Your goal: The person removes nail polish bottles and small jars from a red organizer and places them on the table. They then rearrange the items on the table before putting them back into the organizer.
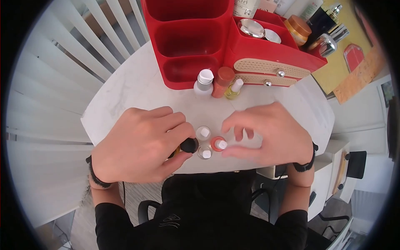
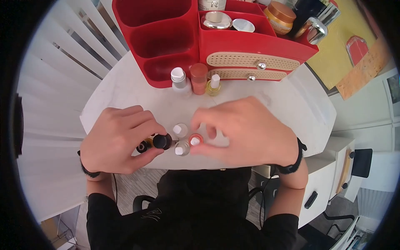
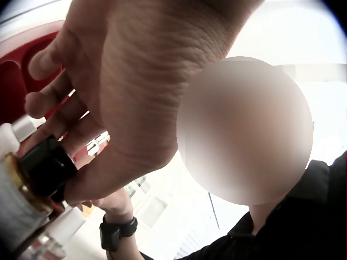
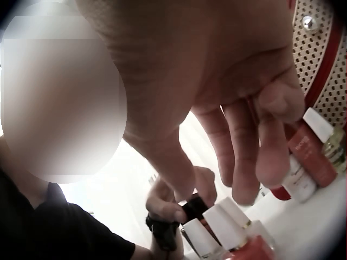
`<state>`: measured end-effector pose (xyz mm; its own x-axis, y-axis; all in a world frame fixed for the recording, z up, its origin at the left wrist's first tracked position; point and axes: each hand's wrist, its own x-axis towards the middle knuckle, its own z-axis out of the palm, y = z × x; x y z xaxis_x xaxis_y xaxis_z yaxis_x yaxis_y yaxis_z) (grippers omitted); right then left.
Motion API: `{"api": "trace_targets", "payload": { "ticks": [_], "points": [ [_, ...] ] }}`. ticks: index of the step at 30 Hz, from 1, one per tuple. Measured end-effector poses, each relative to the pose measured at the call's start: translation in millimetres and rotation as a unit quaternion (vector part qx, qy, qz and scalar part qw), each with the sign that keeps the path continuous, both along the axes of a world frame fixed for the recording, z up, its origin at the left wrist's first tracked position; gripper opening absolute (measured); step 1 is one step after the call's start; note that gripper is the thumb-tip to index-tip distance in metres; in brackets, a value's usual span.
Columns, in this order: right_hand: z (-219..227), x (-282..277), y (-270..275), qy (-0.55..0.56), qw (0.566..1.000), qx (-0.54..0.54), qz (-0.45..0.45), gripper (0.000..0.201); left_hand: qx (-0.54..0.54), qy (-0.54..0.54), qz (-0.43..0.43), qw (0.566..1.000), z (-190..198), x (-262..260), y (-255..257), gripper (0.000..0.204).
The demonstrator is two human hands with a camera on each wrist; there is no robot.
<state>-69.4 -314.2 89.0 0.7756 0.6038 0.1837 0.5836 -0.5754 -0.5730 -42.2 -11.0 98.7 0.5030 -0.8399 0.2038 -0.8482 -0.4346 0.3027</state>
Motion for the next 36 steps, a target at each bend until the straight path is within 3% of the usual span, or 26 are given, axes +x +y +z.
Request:
{"api": "trace_targets", "payload": {
  "ticks": [1, 6, 12, 17, 23, 30, 31, 34, 36],
  "points": [
    [2.3, -1.1, 3.6, 0.018, 0.999, -0.012, 0.048, 0.022, 0.0, 0.006, -0.004, 1.0, 0.2, 1.1, -0.3, 0.031],
    [-8.6, -2.2, 6.4, 0.028, 0.997, -0.04, 0.058, 0.015, -0.021, 0.002, 0.011, 1.0, 1.7, 2.5, 0.6, 0.029],
    [-14.0, 5.5, -0.1, 0.051, 0.997, 0.048, -0.032, 0.018, -0.074, 0.03, 0.077, 0.994, 8.3, 11.0, 7.0, 0.027],
    [-40.6, 18.6, 17.2, -0.104, 0.986, 0.088, -0.095, 0.018, -0.125, -0.019, 0.136, 0.983, -6.0, 32.5, 3.0, 0.027],
    [-52.4, 25.5, 26.6, -0.167, 0.973, 0.076, -0.14, 0.021, -0.113, -0.054, 0.146, 0.981, -27.4, 52.9, -1.2, 0.032],
    [-29.0, 13.8, 18.9, -0.087, 0.982, 0.094, -0.137, 0.029, -0.106, -0.041, 0.156, 0.981, -16.7, 45.4, 1.7, 0.038],
    [-23.3, 12.4, 15.8, -0.046, 0.991, 0.1, -0.08, 0.028, -0.107, -0.042, 0.157, 0.981, -9.7, 42.2, 4.7, 0.038],
    [-23.0, 12.3, 17.9, 0.006, 0.995, 0.098, 0.015, 0.025, -0.103, 0.039, 0.136, 0.985, 9.4, 34.5, 21.6, 0.038],
    [-28.6, 11.1, 21.1, 0.017, 0.995, 0.09, 0.049, 0.024, -0.07, 0.171, -0.026, 0.982, 16.4, 31.5, 31.4, 0.038]
  ]
}}
